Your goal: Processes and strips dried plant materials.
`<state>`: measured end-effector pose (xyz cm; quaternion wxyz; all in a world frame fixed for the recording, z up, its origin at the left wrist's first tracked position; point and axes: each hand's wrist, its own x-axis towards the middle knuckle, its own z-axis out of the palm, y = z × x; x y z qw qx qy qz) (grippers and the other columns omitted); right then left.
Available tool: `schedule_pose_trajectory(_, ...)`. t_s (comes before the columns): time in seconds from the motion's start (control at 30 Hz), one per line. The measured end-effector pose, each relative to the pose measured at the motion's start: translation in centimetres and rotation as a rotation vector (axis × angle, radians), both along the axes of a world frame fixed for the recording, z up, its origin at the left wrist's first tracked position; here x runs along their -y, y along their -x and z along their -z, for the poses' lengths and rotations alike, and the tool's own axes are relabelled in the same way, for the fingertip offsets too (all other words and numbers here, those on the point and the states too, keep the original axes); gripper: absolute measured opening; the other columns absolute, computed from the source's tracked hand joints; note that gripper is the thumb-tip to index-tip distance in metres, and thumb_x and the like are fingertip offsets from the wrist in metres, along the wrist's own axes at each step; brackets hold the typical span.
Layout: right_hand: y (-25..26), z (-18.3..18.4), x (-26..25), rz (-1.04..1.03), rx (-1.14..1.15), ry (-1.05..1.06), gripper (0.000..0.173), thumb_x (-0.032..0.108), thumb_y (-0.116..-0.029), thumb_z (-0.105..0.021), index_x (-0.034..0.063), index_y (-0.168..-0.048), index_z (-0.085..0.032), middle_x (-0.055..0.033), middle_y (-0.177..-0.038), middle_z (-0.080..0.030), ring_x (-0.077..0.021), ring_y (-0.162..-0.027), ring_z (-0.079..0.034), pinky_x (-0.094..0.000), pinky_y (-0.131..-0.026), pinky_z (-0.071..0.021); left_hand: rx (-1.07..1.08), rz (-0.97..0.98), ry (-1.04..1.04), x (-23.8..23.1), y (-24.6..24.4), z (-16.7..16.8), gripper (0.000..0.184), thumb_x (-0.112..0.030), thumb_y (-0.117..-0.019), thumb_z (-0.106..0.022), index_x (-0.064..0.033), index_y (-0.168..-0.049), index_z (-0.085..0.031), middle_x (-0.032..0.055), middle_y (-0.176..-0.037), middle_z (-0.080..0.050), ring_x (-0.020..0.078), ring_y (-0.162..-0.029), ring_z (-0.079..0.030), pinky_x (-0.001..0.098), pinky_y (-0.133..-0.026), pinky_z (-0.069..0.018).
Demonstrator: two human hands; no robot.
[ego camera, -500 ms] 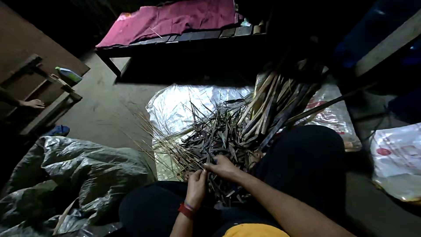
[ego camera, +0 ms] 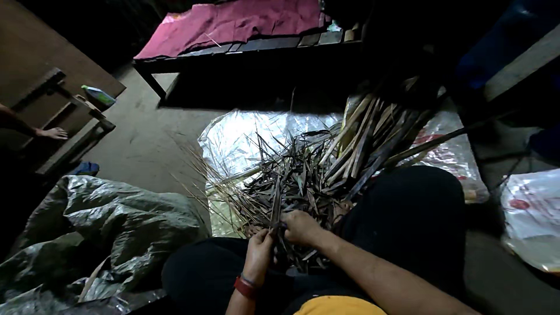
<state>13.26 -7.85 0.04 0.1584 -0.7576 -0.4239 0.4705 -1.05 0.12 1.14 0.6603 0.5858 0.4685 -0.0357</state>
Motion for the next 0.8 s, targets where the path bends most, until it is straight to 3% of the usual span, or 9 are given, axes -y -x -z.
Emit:
schedule_pose_trajectory(0.07, 0.4, -0.5, 0.0, -0.038, 0.073, 0.016, 0.031, 0.011, -0.1010, -0.054, -0.0047, -0.127, -0.062, -0.0276, -0.124, -0.066, -0.0438, -0.122, -0.062, -0.0607, -0.101, -0.0466, 0.016, -0.043, 0.073, 0.1, -0.2, 0.1, 0.024, -0.013, -0.1106, -0.043, -0.0004, -0.100, -0.060, -0.0020, -0.060, -0.050, 0.0030, -0.042, -0.044, 0.0166, -0.040, -0.0404)
schedule_pose_trajectory(0.2, -0.1, 1.1, 0.4, 0.094, 0.270, -0.098, 0.029, 0.008, -0.0983, -0.056, -0.0081, -0.121, -0.064, -0.0281, -0.117, -0.069, -0.0448, -0.112, -0.067, -0.0605, -0.092, -0.0513, 0.046, -0.080, 0.200, 0.4, 0.2, -0.6, 0.026, -0.016, -0.1121, -0.039, -0.0025, -0.098, -0.056, -0.0037, -0.058, -0.046, 0.0008, -0.040, -0.040, 0.0142, -0.038, -0.0370)
schedule_pose_trajectory(0.27, -0.9, 1.6, 0.0, 0.178, 0.302, -0.077, 0.033, 0.008, -0.1010, -0.052, -0.0059, -0.129, -0.062, -0.0280, -0.120, -0.068, -0.0450, -0.114, -0.067, -0.0606, -0.094, -0.0505, 0.049, -0.071, 0.241, 0.7, 0.6, -1.1, 0.026, -0.016, -0.1124, -0.037, -0.0032, -0.098, -0.055, -0.0041, -0.057, -0.046, 0.0001, -0.039, -0.040, 0.0136, -0.037, -0.0370)
schedule_pose_trajectory(0.37, -3.5, 1.5, -1.2, 0.324, 0.214, 0.107, 0.039, 0.012, -0.1061, -0.044, 0.0011, -0.141, -0.057, -0.0263, -0.133, -0.064, -0.0424, -0.127, -0.060, -0.0593, -0.105, -0.0458, 0.027, -0.030, 0.272, 1.2, 1.4, -1.3, 0.028, -0.016, -0.1122, -0.037, -0.0049, -0.094, -0.055, -0.0041, -0.058, -0.046, 0.0000, -0.039, -0.040, 0.0134, -0.037, -0.0363)
schedule_pose_trajectory(0.53, -7.5, 3.7, -0.9, 0.789, -0.001, 0.127, 0.038, 0.015, -0.1088, -0.044, -0.0041, -0.138, -0.057, -0.0274, -0.138, -0.060, -0.0381, -0.132, -0.057, -0.0538, -0.111, -0.0431, 0.007, -0.060, 0.234, 0.6, 1.6, -0.6, 0.028, -0.016, -0.1120, -0.039, -0.0035, -0.094, -0.056, -0.0021, -0.060, -0.049, 0.0007, -0.040, -0.041, 0.0140, -0.037, -0.0367)
schedule_pose_trajectory(0.6, -7.0, 3.2, -0.9, 0.884, -0.223, 0.038, 0.042, 0.027, -0.1121, -0.043, -0.0071, -0.131, -0.060, -0.0259, -0.126, -0.062, -0.0327, -0.111, -0.062, -0.0487, -0.098, -0.0480, -0.013, -0.057, 0.181, 0.0, 0.9, -0.1, 0.026, -0.016, -0.1117, -0.040, -0.0016, -0.098, -0.057, -0.0011, -0.062, -0.051, 0.0021, -0.041, -0.042, 0.0152, -0.038, -0.0380)
schedule_pose_trajectory(0.67, -5.2, 2.1, -0.9, 0.770, -0.394, -0.026, 0.049, 0.040, -0.1110, -0.046, -0.0044, -0.119, -0.063, -0.0156, -0.102, -0.062, -0.0211, -0.081, -0.057, -0.0401, -0.077, -0.0488, -0.034, -0.043, 0.133, -0.4, -0.4, 0.4, 0.025, -0.017, -0.1112, -0.043, -0.0001, -0.101, -0.058, -0.0009, -0.061, -0.050, 0.0035, -0.042, -0.044, 0.0165, -0.040, -0.0397)
schedule_pose_trajectory(0.77, -3.3, 1.2, -1.1, 0.480, -0.444, -0.058, 0.028, 0.025, -0.1055, -0.059, -0.0018, -0.103, -0.064, -0.0065, -0.082, -0.055, -0.0136, -0.067, -0.049, -0.0342, -0.066, -0.0446, -0.046, -0.012, 0.132, -0.6, -2.0, 0.7, 0.025, -0.018, -0.1109, -0.045, 0.0022, -0.108, -0.060, 0.0031, -0.066, -0.057, 0.0084, -0.048, -0.055, 0.0209, -0.046, -0.0490)
schedule_pose_trajectory(0.8, -3.3, 1.2, -1.2, 0.458, -0.410, -0.074, 0.023, 0.020, -0.1040, -0.060, -0.0024, -0.102, -0.064, -0.0072, -0.081, -0.055, -0.0141, -0.067, -0.049, -0.0346, -0.066, -0.0443, -0.039, 0.006, 0.140, -0.5, -2.2, 0.7, 0.026, -0.018, -0.1114, -0.044, 0.0029, -0.111, -0.059, 0.0049, -0.067, -0.061, 0.0107, -0.051, -0.060, 0.0232, -0.049, -0.0531)
